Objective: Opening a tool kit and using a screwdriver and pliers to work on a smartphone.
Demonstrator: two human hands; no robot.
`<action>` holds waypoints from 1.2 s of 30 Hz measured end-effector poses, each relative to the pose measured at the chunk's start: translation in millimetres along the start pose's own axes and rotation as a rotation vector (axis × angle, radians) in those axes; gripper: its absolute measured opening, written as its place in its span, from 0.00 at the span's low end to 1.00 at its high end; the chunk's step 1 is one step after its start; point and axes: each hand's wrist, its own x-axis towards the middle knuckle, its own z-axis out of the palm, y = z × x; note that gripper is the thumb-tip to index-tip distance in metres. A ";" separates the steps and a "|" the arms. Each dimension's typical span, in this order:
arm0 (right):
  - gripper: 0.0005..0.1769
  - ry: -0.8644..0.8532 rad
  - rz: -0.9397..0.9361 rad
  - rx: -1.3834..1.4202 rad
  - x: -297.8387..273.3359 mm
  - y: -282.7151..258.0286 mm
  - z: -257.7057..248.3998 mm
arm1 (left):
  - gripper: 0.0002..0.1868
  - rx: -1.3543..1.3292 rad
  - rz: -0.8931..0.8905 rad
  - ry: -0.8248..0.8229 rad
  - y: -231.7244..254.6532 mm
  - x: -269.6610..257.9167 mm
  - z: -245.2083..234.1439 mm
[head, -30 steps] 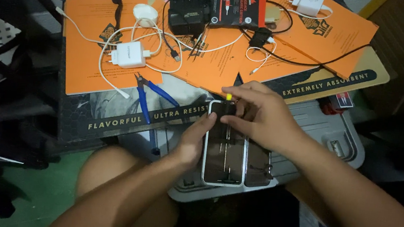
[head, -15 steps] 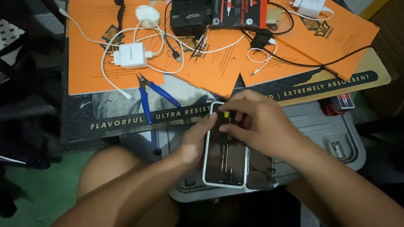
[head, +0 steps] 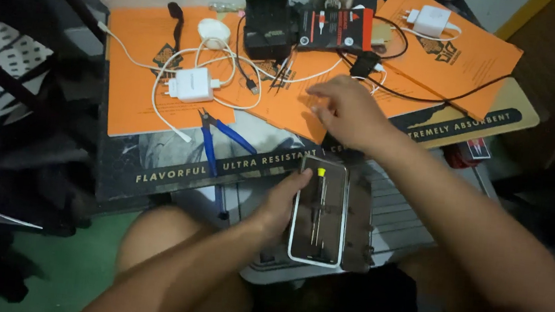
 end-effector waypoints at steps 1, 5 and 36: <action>0.16 0.004 0.000 -0.001 9.7 2.6 8.0 | 0.39 0.003 0.001 -0.002 4.6 -5.1 3.5; 0.24 -0.078 -0.056 -0.208 40.0 -16.5 14.6 | 0.44 0.055 -0.070 0.002 12.0 -12.9 11.6; 0.08 0.294 0.148 0.377 -84.5 -77.8 -80.7 | 0.21 -0.484 0.052 -0.083 48.6 -15.7 -31.1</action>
